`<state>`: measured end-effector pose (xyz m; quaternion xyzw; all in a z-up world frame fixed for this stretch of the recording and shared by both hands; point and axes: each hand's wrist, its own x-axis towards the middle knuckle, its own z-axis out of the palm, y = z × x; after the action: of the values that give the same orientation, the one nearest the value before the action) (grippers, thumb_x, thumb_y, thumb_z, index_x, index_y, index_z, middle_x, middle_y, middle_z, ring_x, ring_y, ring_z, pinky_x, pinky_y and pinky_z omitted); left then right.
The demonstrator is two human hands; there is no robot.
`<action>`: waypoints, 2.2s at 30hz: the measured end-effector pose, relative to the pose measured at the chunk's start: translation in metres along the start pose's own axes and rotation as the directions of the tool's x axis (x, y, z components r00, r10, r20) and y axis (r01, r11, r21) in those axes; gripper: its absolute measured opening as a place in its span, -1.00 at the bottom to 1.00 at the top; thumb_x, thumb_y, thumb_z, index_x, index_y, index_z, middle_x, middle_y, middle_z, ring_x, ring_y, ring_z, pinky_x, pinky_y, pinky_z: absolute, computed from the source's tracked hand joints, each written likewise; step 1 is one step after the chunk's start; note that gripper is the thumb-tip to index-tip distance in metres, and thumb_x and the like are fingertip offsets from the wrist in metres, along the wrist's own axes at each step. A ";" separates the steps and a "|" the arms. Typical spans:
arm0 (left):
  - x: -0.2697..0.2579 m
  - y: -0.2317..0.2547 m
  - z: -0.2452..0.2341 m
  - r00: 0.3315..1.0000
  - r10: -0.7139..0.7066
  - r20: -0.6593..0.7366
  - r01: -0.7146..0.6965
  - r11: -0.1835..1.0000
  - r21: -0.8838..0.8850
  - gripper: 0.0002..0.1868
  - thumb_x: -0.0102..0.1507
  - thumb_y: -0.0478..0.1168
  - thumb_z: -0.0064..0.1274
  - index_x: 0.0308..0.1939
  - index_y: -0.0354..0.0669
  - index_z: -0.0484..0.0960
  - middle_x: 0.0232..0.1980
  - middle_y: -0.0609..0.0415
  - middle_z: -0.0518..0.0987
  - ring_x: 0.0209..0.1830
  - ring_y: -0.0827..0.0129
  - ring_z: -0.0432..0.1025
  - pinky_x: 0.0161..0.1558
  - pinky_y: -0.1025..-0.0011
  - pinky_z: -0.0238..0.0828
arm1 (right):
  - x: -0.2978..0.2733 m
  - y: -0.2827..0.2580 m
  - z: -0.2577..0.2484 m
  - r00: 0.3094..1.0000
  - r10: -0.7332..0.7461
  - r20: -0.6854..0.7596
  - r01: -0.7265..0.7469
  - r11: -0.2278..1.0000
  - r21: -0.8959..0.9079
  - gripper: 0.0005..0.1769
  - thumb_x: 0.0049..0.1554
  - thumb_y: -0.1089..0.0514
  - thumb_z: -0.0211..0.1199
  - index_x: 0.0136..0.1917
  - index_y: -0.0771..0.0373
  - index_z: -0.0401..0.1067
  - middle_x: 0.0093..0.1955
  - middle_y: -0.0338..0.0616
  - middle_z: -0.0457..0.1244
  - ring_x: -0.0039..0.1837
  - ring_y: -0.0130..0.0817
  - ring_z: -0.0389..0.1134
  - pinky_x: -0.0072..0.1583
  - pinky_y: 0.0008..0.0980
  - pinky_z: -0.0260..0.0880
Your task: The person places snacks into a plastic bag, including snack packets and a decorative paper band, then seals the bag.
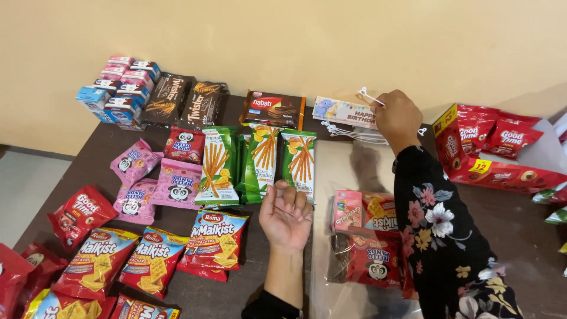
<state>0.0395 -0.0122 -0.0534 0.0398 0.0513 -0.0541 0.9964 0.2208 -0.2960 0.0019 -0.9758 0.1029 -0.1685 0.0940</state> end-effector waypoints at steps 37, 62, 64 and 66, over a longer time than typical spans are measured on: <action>-0.160 -0.030 0.200 0.931 -0.283 0.230 -0.163 0.239 0.957 -0.83 0.38 -0.21 -0.05 -0.07 -0.06 0.66 -0.04 0.11 0.76 -0.07 0.35 0.66 -0.16 0.46 0.58 | -0.343 0.024 -0.237 0.982 0.166 -0.095 0.086 0.060 0.994 -0.83 0.19 0.22 0.31 0.00 0.37 0.47 -0.16 -0.19 0.30 -0.15 -0.50 0.24 -0.13 -0.63 0.17; -0.193 -0.051 0.184 0.880 -0.175 0.441 -0.367 0.337 0.867 -0.93 0.16 -0.34 0.33 -0.28 -0.23 0.79 -0.29 0.04 0.77 -0.34 0.51 0.58 -0.31 0.53 0.57 | -0.372 -0.022 -0.293 0.986 0.165 0.030 -0.076 0.279 0.957 -0.59 0.11 0.17 0.29 0.20 0.39 0.49 -0.09 -0.02 0.36 -0.08 -0.34 0.38 -0.06 -0.36 0.37; -0.194 -0.053 0.185 0.863 -0.212 0.459 -0.381 0.322 0.867 -0.95 0.18 -0.34 0.31 -0.29 -0.23 0.78 -0.31 0.04 0.75 -0.39 0.52 0.55 -0.36 0.52 0.54 | -0.370 -0.017 -0.286 0.987 0.159 0.011 -0.044 0.205 0.978 -0.57 0.10 0.22 0.26 0.22 0.46 0.48 0.10 0.08 0.45 0.07 -0.26 0.46 0.04 -0.28 0.51; -0.196 -0.054 0.184 0.829 -0.254 0.498 -0.381 0.395 0.836 -0.96 0.24 -0.36 0.25 -0.26 -0.28 0.74 -0.37 0.02 0.71 -0.47 0.45 0.50 -0.41 0.48 0.49 | -0.368 -0.010 -0.278 0.984 0.181 0.002 -0.037 0.191 0.981 -0.62 0.08 0.22 0.31 0.13 0.49 0.54 0.08 0.12 0.47 0.00 -0.24 0.47 -0.03 -0.31 0.51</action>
<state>-0.1424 -0.0615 0.1459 0.5642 -0.2794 -0.0414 0.7758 -0.2135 -0.2421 0.1475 -0.6748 0.0472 -0.2435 0.6951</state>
